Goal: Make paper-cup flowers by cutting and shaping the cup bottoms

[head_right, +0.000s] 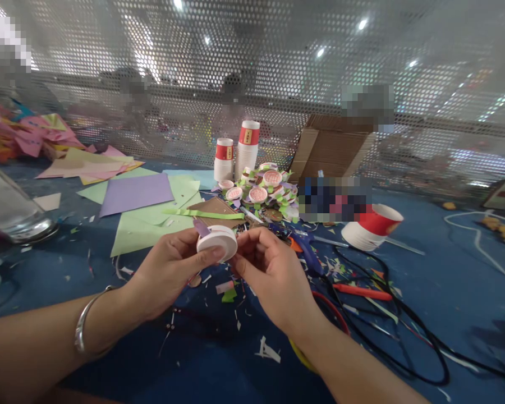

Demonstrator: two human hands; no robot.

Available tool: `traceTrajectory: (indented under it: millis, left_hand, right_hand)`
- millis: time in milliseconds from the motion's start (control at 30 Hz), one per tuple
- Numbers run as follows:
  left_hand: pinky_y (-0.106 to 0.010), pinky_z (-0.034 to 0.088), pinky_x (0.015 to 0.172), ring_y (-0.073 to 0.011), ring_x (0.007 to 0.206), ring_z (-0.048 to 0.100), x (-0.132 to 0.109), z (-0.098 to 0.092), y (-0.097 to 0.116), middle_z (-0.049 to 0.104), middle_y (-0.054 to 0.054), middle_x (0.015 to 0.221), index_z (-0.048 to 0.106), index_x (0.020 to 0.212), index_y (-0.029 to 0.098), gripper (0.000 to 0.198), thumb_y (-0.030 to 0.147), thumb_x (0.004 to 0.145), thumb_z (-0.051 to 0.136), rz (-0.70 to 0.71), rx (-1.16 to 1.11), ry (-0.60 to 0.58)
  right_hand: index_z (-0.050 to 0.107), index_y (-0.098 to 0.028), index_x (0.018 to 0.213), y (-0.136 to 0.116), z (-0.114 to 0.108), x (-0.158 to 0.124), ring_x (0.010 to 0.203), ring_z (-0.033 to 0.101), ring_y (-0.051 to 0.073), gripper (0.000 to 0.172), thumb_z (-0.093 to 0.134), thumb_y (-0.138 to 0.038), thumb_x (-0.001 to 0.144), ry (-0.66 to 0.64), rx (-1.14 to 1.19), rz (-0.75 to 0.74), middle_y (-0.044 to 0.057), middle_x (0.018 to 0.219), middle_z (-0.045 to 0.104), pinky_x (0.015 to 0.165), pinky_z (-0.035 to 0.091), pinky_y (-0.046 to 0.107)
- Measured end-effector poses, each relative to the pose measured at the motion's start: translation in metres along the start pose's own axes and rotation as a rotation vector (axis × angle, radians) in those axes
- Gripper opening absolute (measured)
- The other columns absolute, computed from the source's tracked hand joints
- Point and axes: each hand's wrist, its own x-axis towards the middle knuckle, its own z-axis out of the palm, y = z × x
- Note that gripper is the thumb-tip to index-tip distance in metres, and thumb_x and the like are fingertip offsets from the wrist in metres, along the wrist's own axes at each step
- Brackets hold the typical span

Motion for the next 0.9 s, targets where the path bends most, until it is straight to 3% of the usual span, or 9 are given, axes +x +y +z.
traceTrajectory:
  millis: [133,333,533,667,800,900]
  left_hand:
    - [-0.021,0.034,0.05,-0.0076,0.058,0.046,0.002,-0.002,0.002,0.066,0.0,0.074,0.073,0.089,0.017,0.015,0.032,0.086,0.075,0.077,0.208,0.0]
    - [-0.026,0.035,0.061,-0.0125,0.067,0.049,0.004,-0.007,0.0,0.062,0.0,0.074,0.069,0.087,0.018,0.017,0.033,0.093,0.064,0.135,0.546,-0.065]
    - [-0.027,0.035,0.062,-0.0138,0.069,0.05,0.001,-0.004,0.002,0.063,-0.001,0.077,0.067,0.084,0.018,0.011,0.026,0.09,0.063,0.121,0.756,-0.172]
    - [-0.026,0.036,0.061,-0.0134,0.07,0.051,0.001,-0.007,0.002,0.063,0.0,0.081,0.067,0.098,0.018,0.013,0.027,0.088,0.066,0.047,0.677,-0.214]
    - [-0.025,0.041,0.068,-0.0136,0.075,0.052,0.004,-0.011,0.0,0.06,-0.002,0.085,0.065,0.097,0.016,0.025,0.039,0.089,0.07,-0.056,0.375,-0.393]
    - [-0.025,0.042,0.07,-0.0133,0.077,0.053,0.005,-0.01,-0.001,0.059,-0.002,0.086,0.064,0.097,0.015,0.031,0.044,0.088,0.072,-0.081,0.27,-0.407]
  right_hand:
    - [0.06,-0.022,0.096,0.0,-0.002,-0.002,0.074,0.066,0.013,0.015,0.071,-0.027,0.087,0.011,-0.142,-0.049,0.0,0.082,0.069,0.066,0.056,0.025]
    - [0.065,-0.025,0.105,-0.007,-0.01,-0.008,0.079,0.067,0.015,0.012,0.066,-0.028,0.094,0.154,-0.43,-0.235,0.002,0.094,0.071,0.069,0.054,0.027]
    - [0.068,-0.025,0.091,-0.01,-0.01,-0.006,0.078,0.063,0.014,0.006,0.065,-0.026,0.096,0.044,-0.498,-0.336,0.001,0.088,0.067,0.072,0.051,0.027]
    - [0.068,-0.024,0.086,-0.01,-0.013,-0.004,0.075,0.061,0.015,0.012,0.066,-0.031,0.095,0.063,-0.466,-0.246,0.0,0.082,0.067,0.068,0.049,0.027]
    - [0.069,-0.023,0.087,-0.008,-0.017,-0.002,0.072,0.061,0.015,0.017,0.067,-0.039,0.094,0.011,-0.333,-0.093,0.0,0.079,0.069,0.064,0.048,0.027]
    - [0.069,-0.022,0.087,-0.007,-0.018,-0.001,0.073,0.061,0.016,0.02,0.068,-0.041,0.093,-0.007,-0.23,-0.05,0.001,0.079,0.069,0.066,0.049,0.028]
